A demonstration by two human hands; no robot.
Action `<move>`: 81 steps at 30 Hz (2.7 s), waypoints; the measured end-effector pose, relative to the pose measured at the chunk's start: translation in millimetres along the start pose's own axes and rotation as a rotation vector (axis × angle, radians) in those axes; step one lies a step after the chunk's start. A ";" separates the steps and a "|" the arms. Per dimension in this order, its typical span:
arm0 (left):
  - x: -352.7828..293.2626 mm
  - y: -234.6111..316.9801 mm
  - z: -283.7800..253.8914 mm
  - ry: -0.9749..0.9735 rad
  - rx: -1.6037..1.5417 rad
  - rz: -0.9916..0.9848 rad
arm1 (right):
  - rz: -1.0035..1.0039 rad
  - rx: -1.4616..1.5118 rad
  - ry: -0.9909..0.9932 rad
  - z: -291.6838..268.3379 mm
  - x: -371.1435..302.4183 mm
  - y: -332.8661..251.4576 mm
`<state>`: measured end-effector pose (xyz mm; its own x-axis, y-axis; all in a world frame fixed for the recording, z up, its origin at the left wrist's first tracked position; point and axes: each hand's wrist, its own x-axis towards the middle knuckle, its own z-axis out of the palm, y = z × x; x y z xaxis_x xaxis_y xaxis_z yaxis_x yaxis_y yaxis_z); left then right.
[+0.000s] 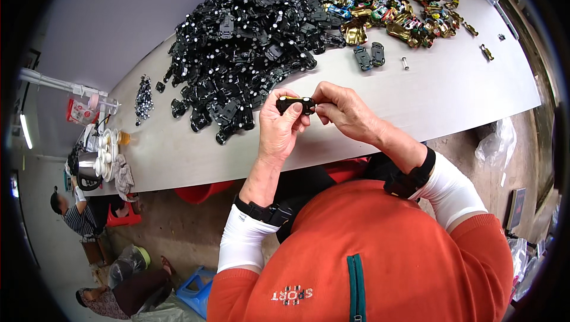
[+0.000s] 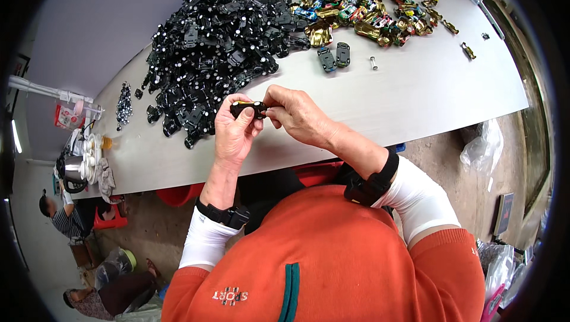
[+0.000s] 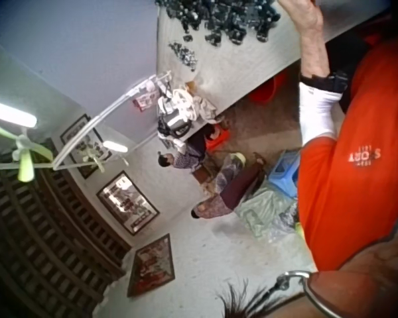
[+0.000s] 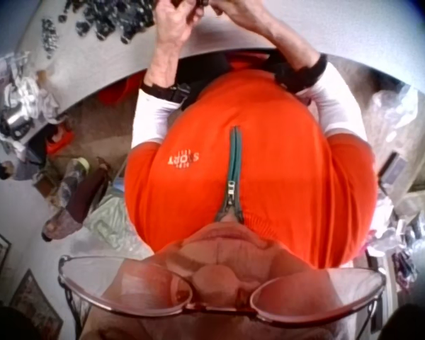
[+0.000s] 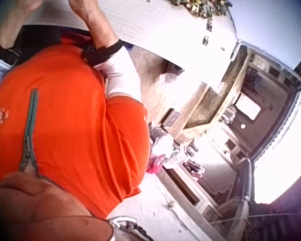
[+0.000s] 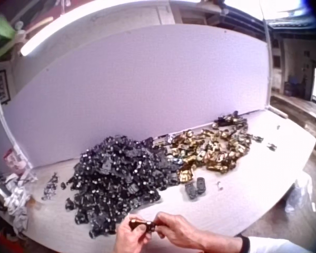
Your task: The person assembles small toy cars by hand at a table. They pick up black chassis and colorful car bodies, fit the bodies onto the chassis, and place the completed units on the table. The process is repeated continuously with different colored bodies.
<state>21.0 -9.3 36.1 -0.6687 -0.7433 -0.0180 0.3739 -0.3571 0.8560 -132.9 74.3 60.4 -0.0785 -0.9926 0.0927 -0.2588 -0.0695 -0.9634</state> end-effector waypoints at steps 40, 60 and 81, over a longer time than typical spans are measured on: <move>0.2 -6.9 -6.2 -0.123 0.442 -0.158 | 0.224 0.276 -0.194 -30.8 -6.6 12.3; 9.8 -10.6 6.4 -0.042 0.410 -0.243 | 0.235 0.358 -0.047 -27.2 -2.7 45.0; 73.9 -37.7 47.5 -0.035 0.526 -0.237 | 0.199 -0.511 0.540 -110.3 -41.5 59.4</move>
<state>-73.0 -24.0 27.0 -0.7196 -0.6547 -0.2315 -0.1527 -0.1761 0.9725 -251.2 122.4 27.0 -0.5952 -0.7863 0.1655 -0.5928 0.2906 -0.7511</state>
